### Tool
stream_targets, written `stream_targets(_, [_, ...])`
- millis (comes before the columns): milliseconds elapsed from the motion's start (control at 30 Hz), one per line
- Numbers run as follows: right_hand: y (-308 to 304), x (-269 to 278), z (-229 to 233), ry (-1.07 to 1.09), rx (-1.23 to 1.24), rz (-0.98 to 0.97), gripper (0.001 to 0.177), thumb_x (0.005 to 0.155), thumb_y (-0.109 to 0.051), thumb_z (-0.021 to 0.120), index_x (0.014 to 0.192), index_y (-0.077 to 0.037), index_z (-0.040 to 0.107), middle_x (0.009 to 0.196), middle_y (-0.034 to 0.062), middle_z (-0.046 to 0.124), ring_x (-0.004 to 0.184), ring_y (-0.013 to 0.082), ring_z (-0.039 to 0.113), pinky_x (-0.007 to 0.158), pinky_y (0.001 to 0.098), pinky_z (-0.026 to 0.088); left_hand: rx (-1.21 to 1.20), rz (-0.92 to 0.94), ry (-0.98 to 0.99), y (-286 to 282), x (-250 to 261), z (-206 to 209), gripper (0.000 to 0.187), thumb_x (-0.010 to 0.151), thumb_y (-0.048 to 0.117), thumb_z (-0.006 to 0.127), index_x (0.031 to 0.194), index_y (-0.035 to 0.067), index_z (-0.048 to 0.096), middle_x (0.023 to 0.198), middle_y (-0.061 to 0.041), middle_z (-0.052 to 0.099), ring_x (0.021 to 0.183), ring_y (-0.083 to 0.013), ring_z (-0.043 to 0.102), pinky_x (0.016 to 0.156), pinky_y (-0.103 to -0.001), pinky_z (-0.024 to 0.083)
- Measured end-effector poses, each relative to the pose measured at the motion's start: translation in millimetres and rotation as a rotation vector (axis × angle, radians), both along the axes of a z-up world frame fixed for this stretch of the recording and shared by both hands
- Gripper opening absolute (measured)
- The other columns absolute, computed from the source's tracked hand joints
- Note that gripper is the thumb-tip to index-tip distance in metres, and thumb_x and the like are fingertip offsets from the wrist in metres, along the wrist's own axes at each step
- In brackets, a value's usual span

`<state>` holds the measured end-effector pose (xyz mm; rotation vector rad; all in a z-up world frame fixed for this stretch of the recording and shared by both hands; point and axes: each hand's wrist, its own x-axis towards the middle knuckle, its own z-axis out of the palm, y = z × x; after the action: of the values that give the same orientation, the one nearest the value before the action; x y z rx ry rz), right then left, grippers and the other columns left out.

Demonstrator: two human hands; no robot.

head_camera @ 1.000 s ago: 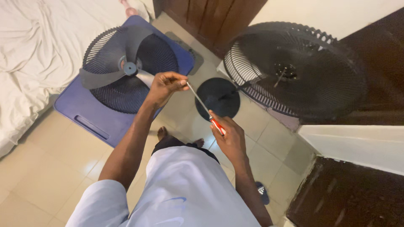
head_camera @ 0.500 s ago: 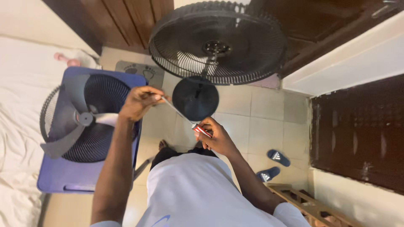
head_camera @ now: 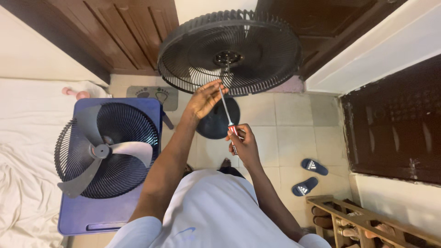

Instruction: The person assembles a standing fan by attaching the front grille and securing the fan blade. They use a screwdriver to tighten screws on the fan blade hub and then attach the front grille to complete the assembly.

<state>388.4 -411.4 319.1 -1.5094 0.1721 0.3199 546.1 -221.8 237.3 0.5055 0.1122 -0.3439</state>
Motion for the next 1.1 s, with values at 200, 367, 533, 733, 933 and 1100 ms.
stream_targets(200, [17.4,22.5,-14.1,-0.023,0.01,-0.039,0.025,0.097,-0.018,0.067,0.108,-0.003,0.051,0.084,0.0116,0.068,0.049,0.0119,0.058,0.04,0.0271,0.042,-0.053,0.053,0.05,-5.1,10.7,6.4,0.03,0.102,0.003,0.059,0.128,-0.011,0.059,0.111,-0.021,0.067,0.112,-0.0323,0.068,0.102,-0.035,0.059])
stream_targets(367, [30.1,44.7,-22.1,-0.032,-0.025,-0.064,0.027,0.097,-0.021,0.068,0.108,-0.003,0.051,0.083,0.0105,0.068,0.049,0.0117,0.058,0.04,0.0268,0.045,0.074,0.064,0.086,8.8,2.5,22.1,0.029,0.1,0.005,0.055,0.125,-0.009,0.059,0.119,-0.023,0.069,0.114,-0.0336,0.069,0.099,-0.035,0.055])
stream_targets(533, [41.3,70.6,-32.1,0.016,0.004,-0.108,0.03,0.096,-0.023,0.069,0.109,-0.004,0.05,0.083,0.0098,0.068,0.048,0.012,0.058,0.04,0.0269,0.045,0.285,0.148,0.068,32.7,-8.4,19.6,0.026,0.098,0.005,0.057,0.124,0.001,0.062,0.118,-0.02,0.069,0.107,-0.0318,0.071,0.093,-0.04,0.061])
stream_targets(733, [48.6,83.0,-40.7,0.006,-0.022,-0.107,0.03,0.096,-0.024,0.069,0.11,-0.004,0.052,0.083,0.0096,0.069,0.047,0.0117,0.058,0.038,0.0268,0.044,0.605,0.503,-0.057,64.6,-16.4,21.6,0.014,0.099,0.015,0.07,0.1,0.001,0.07,0.091,-0.01,0.073,0.077,-0.0192,0.07,0.068,-0.032,0.06])
stream_targets(933, [53.3,94.0,-42.8,0.007,-0.023,-0.122,0.031,0.096,-0.024,0.07,0.111,-0.004,0.052,0.083,0.0092,0.069,0.047,0.0116,0.058,0.038,0.0264,0.045,0.861,0.815,-0.235,94.8,-14.6,68.0,0.026,0.103,0.026,0.072,0.091,0.004,0.066,0.077,-0.002,0.067,0.067,-0.0081,0.061,0.062,-0.023,0.053])
stream_targets(1100, [54.2,95.1,-50.0,-0.005,-0.026,-0.135,0.031,0.095,-0.024,0.07,0.111,-0.004,0.053,0.083,0.0091,0.07,0.047,0.0115,0.058,0.038,0.0267,0.045,1.011,0.902,-0.307,101.1,-21.3,107.2,0.025,0.103,0.026,0.072,0.096,0.003,0.067,0.077,0.001,0.063,0.067,-0.0064,0.056,0.06,-0.022,0.047])
